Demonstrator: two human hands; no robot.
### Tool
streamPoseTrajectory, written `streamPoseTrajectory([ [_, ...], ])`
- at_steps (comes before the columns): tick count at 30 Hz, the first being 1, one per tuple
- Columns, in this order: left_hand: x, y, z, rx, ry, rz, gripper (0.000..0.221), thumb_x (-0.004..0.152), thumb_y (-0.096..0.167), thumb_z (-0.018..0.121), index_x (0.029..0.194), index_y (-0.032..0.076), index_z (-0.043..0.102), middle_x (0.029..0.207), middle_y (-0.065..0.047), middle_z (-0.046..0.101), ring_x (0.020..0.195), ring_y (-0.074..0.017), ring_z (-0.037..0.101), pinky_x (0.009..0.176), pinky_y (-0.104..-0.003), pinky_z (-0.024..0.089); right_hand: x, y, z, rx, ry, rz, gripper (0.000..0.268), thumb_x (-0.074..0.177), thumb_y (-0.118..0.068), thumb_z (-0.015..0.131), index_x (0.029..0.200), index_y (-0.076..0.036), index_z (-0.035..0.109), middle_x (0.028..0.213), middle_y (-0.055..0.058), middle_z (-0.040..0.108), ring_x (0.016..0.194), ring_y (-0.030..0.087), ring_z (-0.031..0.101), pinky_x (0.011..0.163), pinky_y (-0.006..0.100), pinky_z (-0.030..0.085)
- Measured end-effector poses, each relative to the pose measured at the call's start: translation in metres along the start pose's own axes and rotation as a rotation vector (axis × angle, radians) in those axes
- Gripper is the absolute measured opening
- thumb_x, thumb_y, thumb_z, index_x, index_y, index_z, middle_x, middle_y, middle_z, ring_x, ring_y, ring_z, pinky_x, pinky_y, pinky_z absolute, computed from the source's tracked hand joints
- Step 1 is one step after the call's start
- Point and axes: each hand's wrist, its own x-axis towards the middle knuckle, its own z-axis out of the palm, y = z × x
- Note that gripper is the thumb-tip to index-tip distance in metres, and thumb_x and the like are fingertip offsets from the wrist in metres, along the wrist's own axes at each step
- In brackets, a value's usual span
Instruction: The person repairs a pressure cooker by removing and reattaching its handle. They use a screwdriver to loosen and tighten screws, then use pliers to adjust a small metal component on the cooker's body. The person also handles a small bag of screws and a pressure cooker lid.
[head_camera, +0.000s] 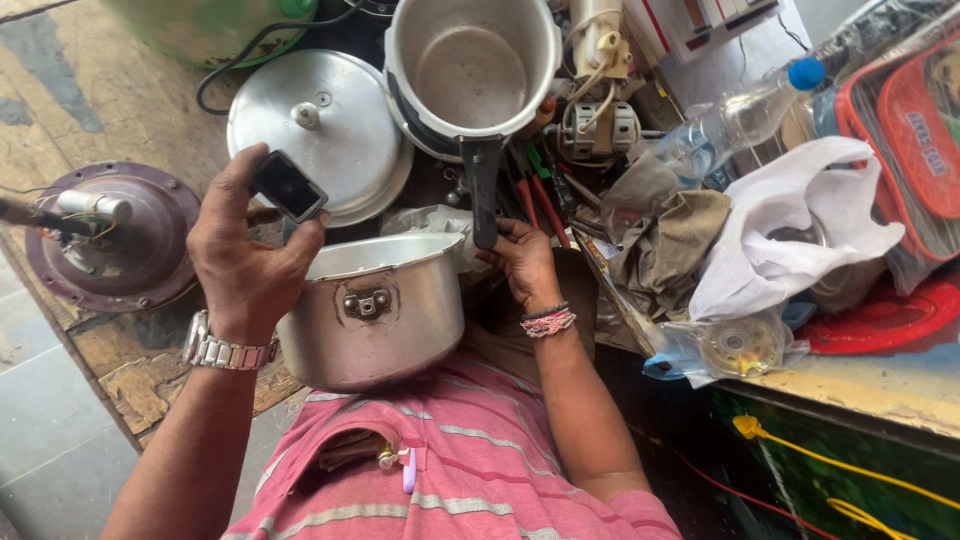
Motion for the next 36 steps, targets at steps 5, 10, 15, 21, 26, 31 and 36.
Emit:
streamPoseTrajectory([
  [5,0.000,0.000,-0.001,0.029,-0.012,-0.047,0.067,0.088,0.008,0.086,0.148,0.003,0.057,0.132,-0.018,0.068,0.118,-0.0245,0.072,0.096,-0.035,0.061,-0.003,-0.007,0.001,0.047,-0.011,0.081,0.033,0.091,-0.005,0.076,0.119,0.008,0.066,0.101,0.012,0.075,0.086,0.020,0.074,0.073,0.031,0.064],
  [10,0.000,-0.001,0.000,0.023,-0.018,-0.052,0.067,0.089,0.009,0.086,0.149,0.003,0.056,0.134,-0.018,0.068,0.120,-0.0243,0.071,0.096,-0.034,0.062,-0.007,-0.006,-0.006,0.116,-0.065,0.161,0.035,0.092,-0.009,0.074,0.123,0.002,0.064,0.100,0.011,0.075,0.085,0.022,0.074,0.069,0.031,0.061],
  [15,-0.002,-0.002,-0.001,0.057,-0.010,-0.007,0.065,0.089,0.009,0.087,0.144,0.001,0.055,0.130,-0.018,0.067,0.122,-0.0249,0.070,0.100,-0.036,0.060,-0.008,-0.001,-0.015,0.190,-0.098,0.201,0.031,0.094,-0.009,0.070,0.123,0.001,0.064,0.104,0.011,0.075,0.090,0.022,0.074,0.073,0.032,0.061],
  [21,-0.002,-0.002,0.000,0.050,-0.014,-0.035,0.068,0.088,0.009,0.088,0.148,0.003,0.056,0.133,-0.017,0.067,0.118,-0.0241,0.071,0.096,-0.035,0.061,-0.002,0.006,-0.023,0.274,-0.160,0.199,0.029,0.098,-0.002,0.067,0.124,0.007,0.062,0.113,0.015,0.072,0.103,0.025,0.071,0.091,0.037,0.061],
  [26,-0.002,-0.002,0.000,0.031,-0.016,-0.036,0.067,0.089,0.010,0.087,0.149,0.004,0.056,0.133,-0.018,0.067,0.118,-0.0240,0.070,0.095,-0.035,0.062,-0.004,0.004,-0.017,0.290,-0.141,0.172,0.037,0.091,0.008,0.060,0.128,0.008,0.061,0.120,0.018,0.070,0.110,0.027,0.069,0.100,0.040,0.059],
  [31,-0.002,-0.001,0.001,0.026,-0.031,-0.021,0.065,0.090,0.010,0.087,0.147,0.003,0.055,0.132,-0.018,0.067,0.121,-0.0241,0.071,0.097,-0.035,0.063,-0.010,-0.005,-0.010,0.245,-0.086,0.090,0.038,0.089,0.011,0.058,0.127,0.004,0.060,0.119,0.017,0.070,0.109,0.027,0.070,0.097,0.042,0.060],
  [36,-0.002,0.005,0.002,0.028,-0.084,-0.012,0.063,0.088,0.012,0.088,0.142,0.001,0.056,0.127,-0.016,0.070,0.114,-0.0230,0.072,0.102,-0.035,0.059,-0.013,-0.007,-0.003,0.078,0.021,-0.047,0.029,0.092,0.011,0.064,0.121,0.006,0.064,0.111,0.017,0.071,0.098,0.024,0.072,0.088,0.038,0.062],
])
